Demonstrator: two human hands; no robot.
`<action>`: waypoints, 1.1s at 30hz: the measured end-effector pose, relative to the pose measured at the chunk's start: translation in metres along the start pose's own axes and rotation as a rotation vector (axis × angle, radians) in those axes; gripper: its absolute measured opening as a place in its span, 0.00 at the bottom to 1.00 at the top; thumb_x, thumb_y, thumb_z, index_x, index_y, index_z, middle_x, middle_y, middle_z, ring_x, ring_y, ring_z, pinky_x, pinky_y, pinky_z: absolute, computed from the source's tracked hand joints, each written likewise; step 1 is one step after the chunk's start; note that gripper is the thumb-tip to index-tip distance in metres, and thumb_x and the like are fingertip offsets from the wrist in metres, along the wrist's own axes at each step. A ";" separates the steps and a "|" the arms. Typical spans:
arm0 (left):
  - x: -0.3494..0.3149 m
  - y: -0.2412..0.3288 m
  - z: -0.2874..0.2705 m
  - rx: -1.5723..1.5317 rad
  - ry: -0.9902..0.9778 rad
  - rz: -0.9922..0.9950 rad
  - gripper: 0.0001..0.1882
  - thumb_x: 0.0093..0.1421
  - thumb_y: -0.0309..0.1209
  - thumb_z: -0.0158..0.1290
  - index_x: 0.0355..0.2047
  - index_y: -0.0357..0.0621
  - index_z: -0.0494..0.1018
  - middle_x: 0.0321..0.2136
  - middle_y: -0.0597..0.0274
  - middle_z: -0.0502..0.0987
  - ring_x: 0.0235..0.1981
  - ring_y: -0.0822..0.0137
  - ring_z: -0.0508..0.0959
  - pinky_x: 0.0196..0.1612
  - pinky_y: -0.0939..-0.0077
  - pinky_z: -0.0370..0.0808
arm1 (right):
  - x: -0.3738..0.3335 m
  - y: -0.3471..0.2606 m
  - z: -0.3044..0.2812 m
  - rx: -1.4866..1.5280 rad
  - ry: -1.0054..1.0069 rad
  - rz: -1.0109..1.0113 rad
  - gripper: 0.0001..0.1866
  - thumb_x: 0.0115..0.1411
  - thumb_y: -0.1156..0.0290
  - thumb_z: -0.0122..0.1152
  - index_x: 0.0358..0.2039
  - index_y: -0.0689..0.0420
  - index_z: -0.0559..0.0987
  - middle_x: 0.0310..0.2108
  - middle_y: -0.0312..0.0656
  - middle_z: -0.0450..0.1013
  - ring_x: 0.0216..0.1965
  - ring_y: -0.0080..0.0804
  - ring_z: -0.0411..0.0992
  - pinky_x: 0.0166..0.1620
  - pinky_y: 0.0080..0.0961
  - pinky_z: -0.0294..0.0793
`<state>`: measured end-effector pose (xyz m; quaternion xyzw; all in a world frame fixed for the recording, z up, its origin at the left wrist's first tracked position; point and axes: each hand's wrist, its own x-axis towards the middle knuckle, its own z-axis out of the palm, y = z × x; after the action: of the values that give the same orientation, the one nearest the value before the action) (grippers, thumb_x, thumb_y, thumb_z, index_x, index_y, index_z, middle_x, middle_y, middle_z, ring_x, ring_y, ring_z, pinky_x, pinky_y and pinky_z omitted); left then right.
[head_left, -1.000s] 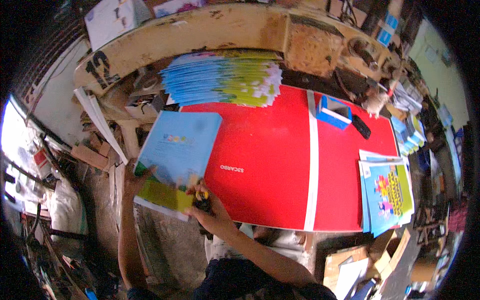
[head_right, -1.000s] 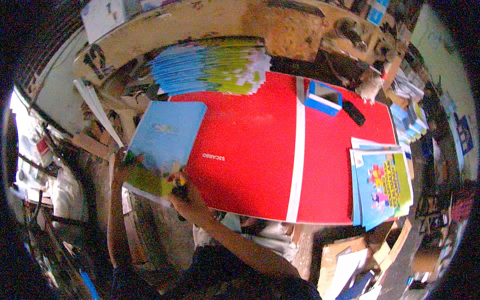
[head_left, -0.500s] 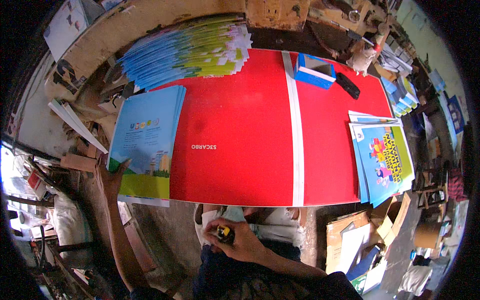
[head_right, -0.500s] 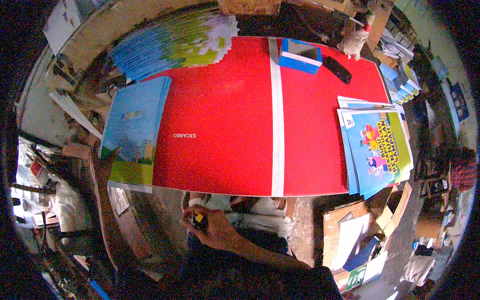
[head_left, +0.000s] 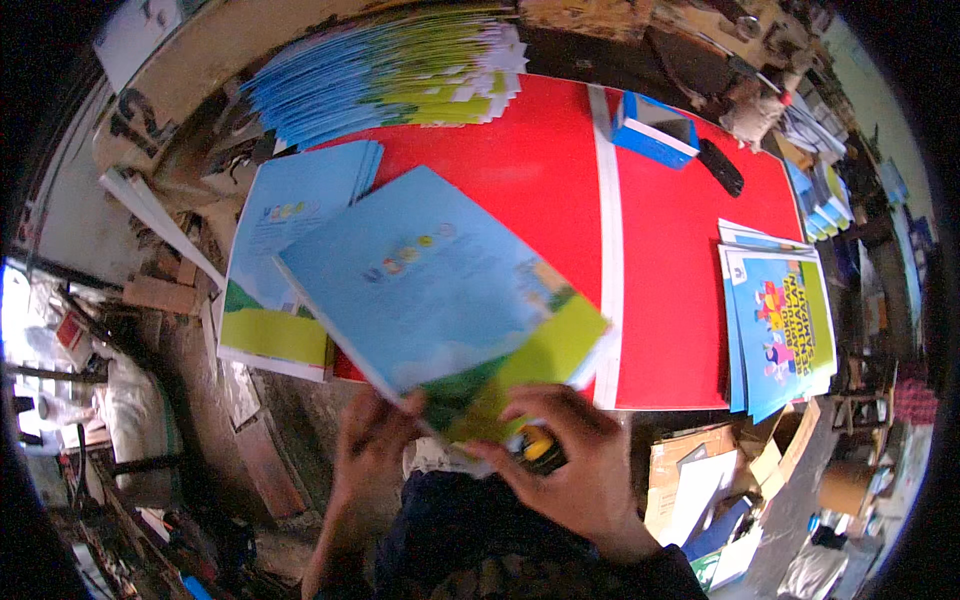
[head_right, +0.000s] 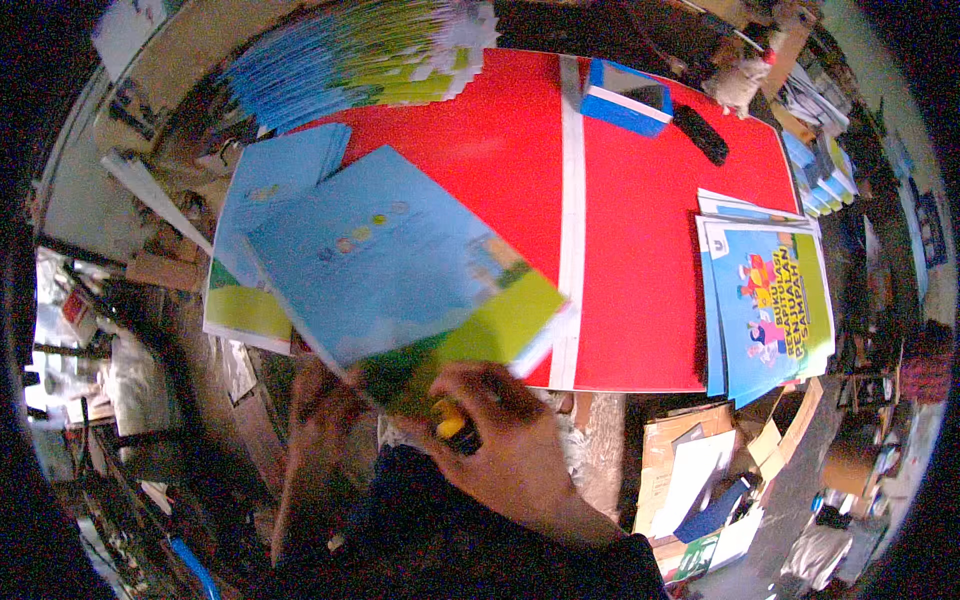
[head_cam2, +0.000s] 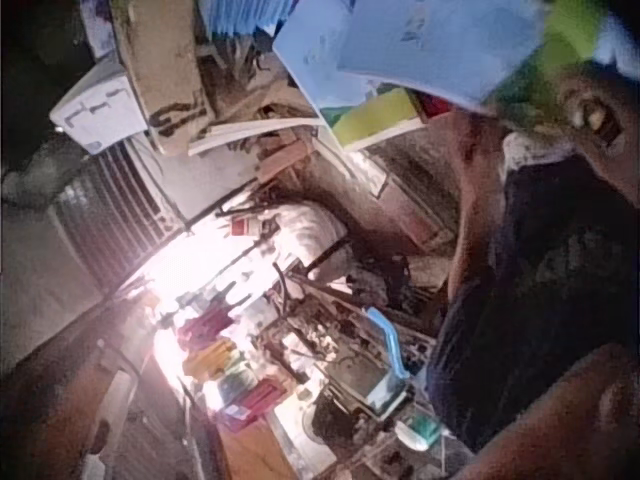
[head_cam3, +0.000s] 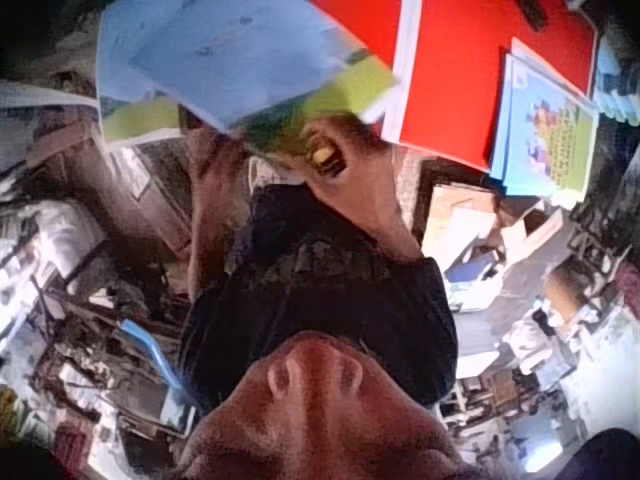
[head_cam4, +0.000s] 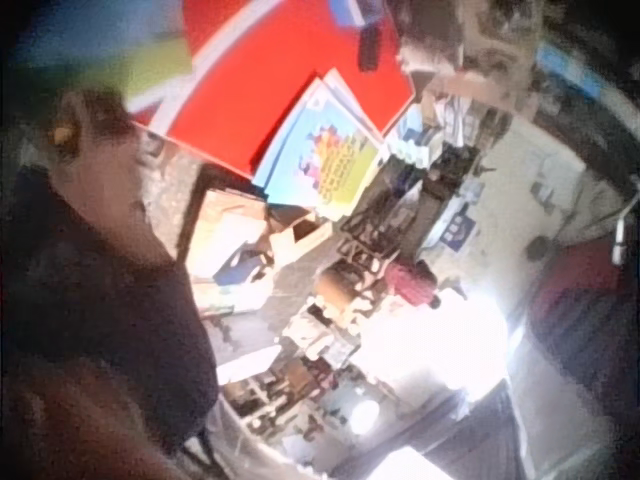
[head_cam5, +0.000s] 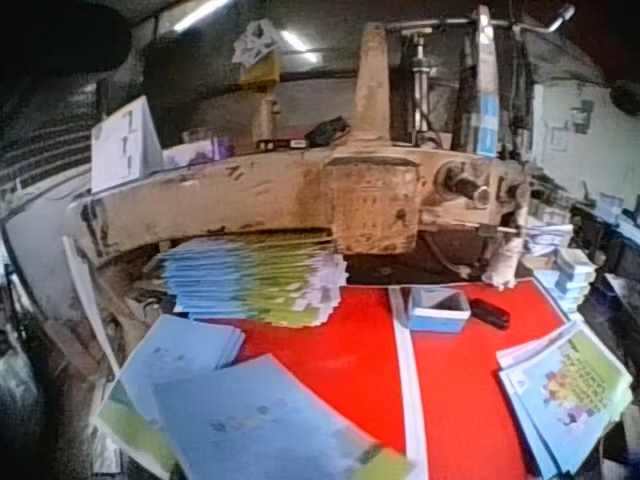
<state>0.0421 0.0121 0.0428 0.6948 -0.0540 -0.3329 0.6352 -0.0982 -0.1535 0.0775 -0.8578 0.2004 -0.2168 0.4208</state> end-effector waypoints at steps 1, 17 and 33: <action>-0.003 -0.001 0.014 -0.084 -0.089 -0.047 0.20 0.69 0.30 0.58 0.59 0.36 0.71 0.48 0.53 0.80 0.48 0.62 0.81 0.51 0.64 0.80 | 0.004 0.001 -0.009 -0.045 0.011 -0.015 0.25 0.49 0.62 0.84 0.41 0.61 0.81 0.37 0.45 0.82 0.40 0.38 0.84 0.42 0.32 0.83; 0.012 -0.083 0.045 -0.436 -0.410 0.127 0.39 0.54 0.46 0.75 0.56 0.35 0.70 0.49 0.62 0.79 0.50 0.71 0.78 0.53 0.68 0.79 | -0.003 -0.033 -0.035 -0.241 -0.131 0.105 0.26 0.50 0.51 0.81 0.36 0.54 0.77 0.31 0.41 0.79 0.32 0.43 0.81 0.35 0.38 0.81; 0.016 -0.072 0.068 -0.722 -0.522 0.234 0.37 0.56 0.40 0.73 0.59 0.32 0.70 0.40 0.60 0.85 0.38 0.76 0.84 0.45 0.76 0.83 | -0.005 -0.053 -0.037 -0.229 -0.042 0.267 0.29 0.43 0.48 0.86 0.32 0.54 0.79 0.25 0.40 0.79 0.26 0.38 0.82 0.33 0.33 0.82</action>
<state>-0.0069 -0.0402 -0.0272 0.3114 -0.1710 -0.4201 0.8351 -0.1144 -0.1445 0.1396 -0.8703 0.3269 -0.1170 0.3493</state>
